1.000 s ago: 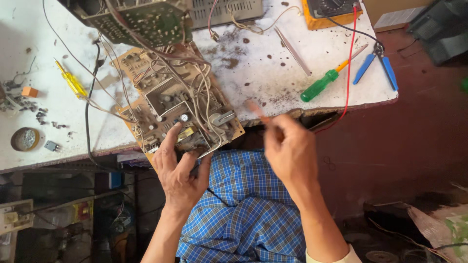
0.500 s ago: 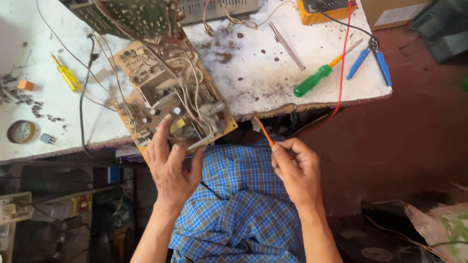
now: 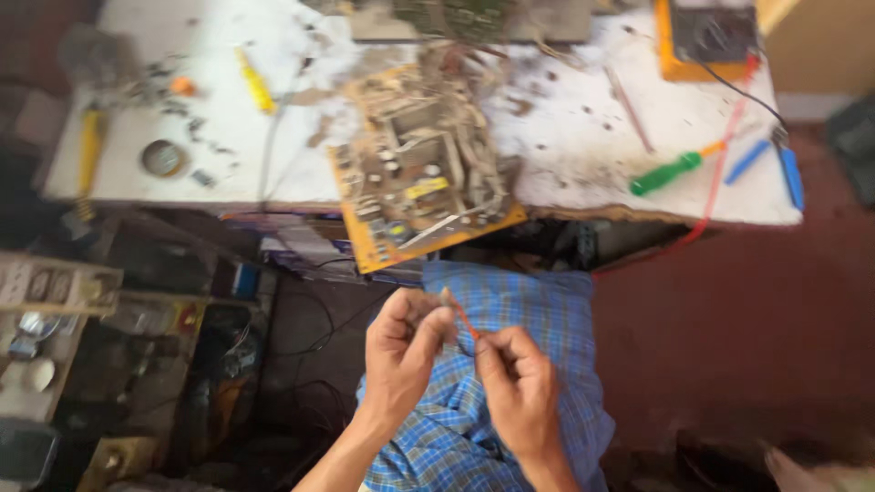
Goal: The person cleans a circuit board with a toothbrush, then uses a soldering iron to apply solder to several points on the board. The person flips the board over to clean the other side and continues soldering.
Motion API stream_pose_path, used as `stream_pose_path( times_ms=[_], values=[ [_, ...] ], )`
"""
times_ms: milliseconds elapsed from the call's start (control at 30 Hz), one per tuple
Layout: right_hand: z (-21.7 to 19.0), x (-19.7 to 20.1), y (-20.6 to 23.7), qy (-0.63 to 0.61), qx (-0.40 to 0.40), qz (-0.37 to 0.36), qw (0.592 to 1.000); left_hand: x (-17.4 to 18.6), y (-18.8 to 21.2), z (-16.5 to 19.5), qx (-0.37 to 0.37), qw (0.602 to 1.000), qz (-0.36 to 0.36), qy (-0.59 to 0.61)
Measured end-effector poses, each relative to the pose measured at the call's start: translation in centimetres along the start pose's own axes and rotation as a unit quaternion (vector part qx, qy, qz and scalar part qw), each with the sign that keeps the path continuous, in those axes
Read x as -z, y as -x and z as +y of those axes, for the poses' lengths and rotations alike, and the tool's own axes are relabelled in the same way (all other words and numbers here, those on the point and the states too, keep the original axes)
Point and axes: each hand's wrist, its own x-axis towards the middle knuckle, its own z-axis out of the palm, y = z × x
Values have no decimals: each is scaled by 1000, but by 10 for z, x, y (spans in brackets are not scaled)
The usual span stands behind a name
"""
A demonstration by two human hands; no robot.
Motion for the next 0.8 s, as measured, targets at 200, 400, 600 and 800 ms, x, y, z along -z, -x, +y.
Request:
stream_pose_path(
  times_ms=[200,400,600,800],
  values=[
    [-3,-54,10,42,-19,-94,994,81,15,-11,36,998,-2,50],
    [-12,-96,12,101,47,-130,985,135,28,-5,-43,998,49,3],
    [-20,-95,5,267,255,-14,929,210,29,6,-45,949,303,-78],
    [-39,-111,0,242,150,-66,957,218,21,-11,-20,936,325,-130]
  ],
)
